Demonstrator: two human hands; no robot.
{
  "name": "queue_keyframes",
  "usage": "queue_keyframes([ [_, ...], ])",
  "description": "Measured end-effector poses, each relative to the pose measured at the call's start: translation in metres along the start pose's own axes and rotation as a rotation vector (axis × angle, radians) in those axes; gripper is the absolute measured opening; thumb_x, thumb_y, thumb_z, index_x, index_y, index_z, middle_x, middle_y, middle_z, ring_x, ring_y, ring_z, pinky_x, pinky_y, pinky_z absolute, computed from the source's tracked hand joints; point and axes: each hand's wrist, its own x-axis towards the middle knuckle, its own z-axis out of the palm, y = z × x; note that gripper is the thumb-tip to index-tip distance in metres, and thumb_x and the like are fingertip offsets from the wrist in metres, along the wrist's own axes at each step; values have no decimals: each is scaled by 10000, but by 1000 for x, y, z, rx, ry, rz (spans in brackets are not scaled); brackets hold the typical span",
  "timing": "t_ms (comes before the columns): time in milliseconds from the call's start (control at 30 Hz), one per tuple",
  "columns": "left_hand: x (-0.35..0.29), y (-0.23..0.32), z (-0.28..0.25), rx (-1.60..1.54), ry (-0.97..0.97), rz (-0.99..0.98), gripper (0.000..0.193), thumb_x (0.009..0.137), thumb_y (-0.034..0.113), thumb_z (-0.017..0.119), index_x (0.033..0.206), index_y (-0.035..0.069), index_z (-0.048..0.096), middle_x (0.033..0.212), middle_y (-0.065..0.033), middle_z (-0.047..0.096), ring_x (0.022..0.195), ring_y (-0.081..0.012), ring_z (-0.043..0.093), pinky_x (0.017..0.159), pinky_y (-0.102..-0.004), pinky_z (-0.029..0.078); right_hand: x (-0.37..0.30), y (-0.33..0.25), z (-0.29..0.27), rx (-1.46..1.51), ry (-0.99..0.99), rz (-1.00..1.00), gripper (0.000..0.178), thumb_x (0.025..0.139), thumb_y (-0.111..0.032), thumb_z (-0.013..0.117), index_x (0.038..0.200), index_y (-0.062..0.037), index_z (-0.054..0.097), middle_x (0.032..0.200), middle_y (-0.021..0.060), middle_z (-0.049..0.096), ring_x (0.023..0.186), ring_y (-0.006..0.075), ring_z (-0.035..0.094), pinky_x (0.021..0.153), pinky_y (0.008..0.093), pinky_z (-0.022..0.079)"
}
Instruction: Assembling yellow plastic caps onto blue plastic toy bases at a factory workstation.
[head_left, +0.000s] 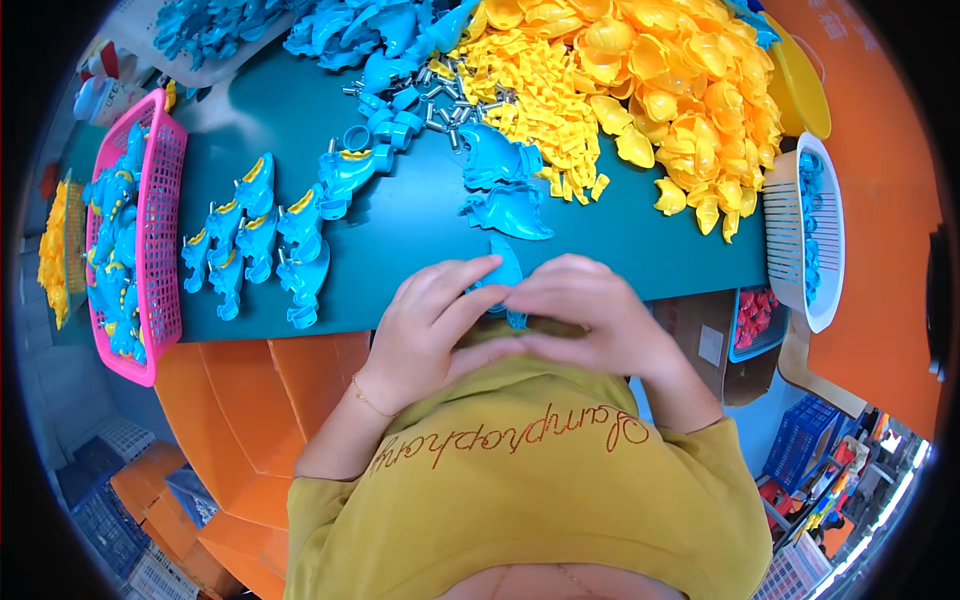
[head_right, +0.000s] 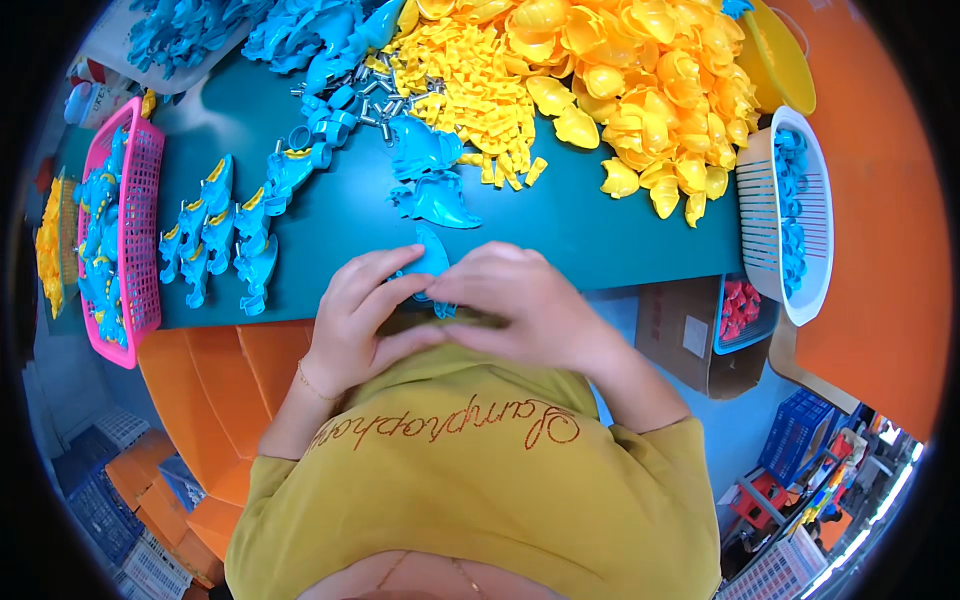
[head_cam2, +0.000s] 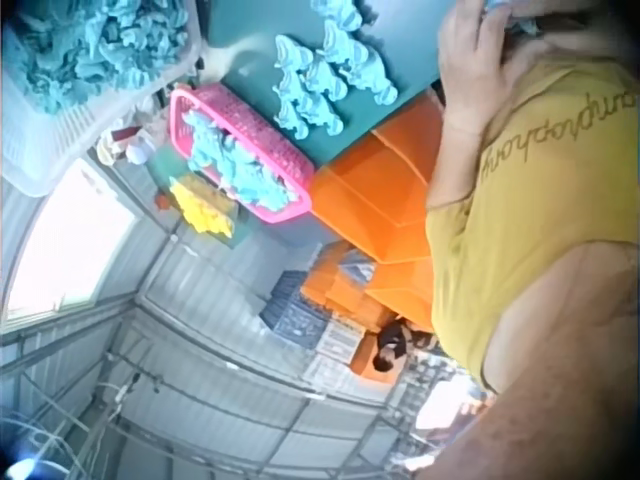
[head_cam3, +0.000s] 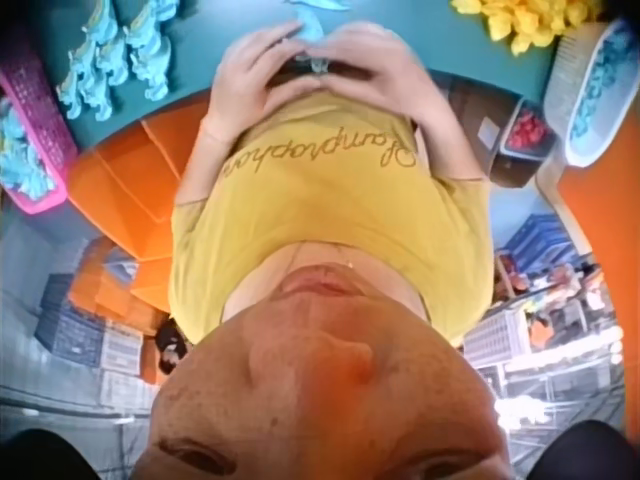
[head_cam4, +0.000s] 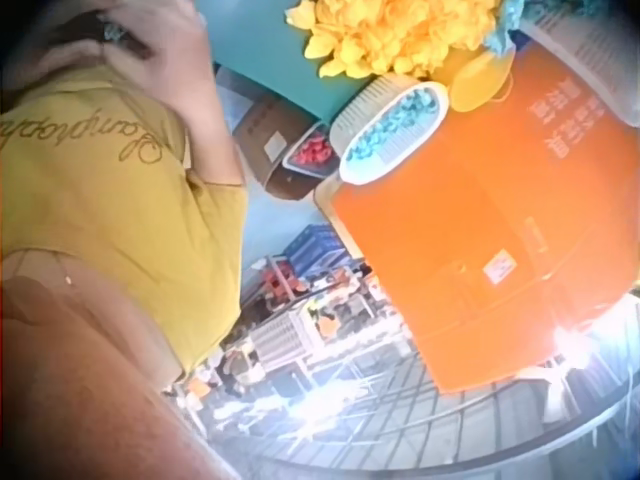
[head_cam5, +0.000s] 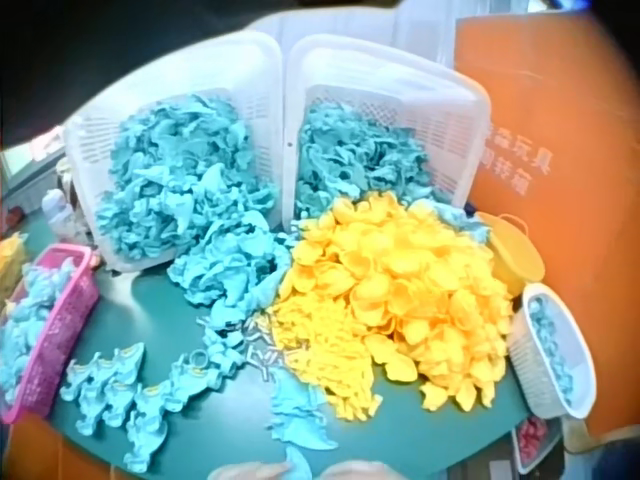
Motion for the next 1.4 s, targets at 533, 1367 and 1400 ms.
queue_keyframes([
  [533, 8, 13, -12, 144, -11, -51, 307, 841, 180, 805, 1145, 180, 758, 1494, -61, 602, 1281, -326, 557, 1088, -448, 418, 8, 33, -47, -657, 452, 267, 173, 902, -110, 827, 1046, -19, 796, 1048, 129, 769, 917, 292, 733, 845, 364, 574],
  [1367, 10, 2, -9, 252, -7, -15, 403, 789, 517, 857, 1081, 251, 778, 1473, 48, 625, 1098, -240, 574, 977, -409, 422, 13, 22, -3, -105, 214, 71, 166, 902, -9, 789, 1063, -51, 794, 1043, 53, 794, 947, 249, 688, 874, 369, 544],
  [1400, 10, 1, -9, 237, -12, -20, 397, 785, 506, 862, 1076, 249, 778, 1468, 45, 628, 1097, -242, 575, 974, -411, 424, 13, 21, -1, -116, 218, 59, 165, 898, -9, 793, 1057, -53, 795, 1045, 52, 796, 945, 247, 688, 874, 368, 545],
])
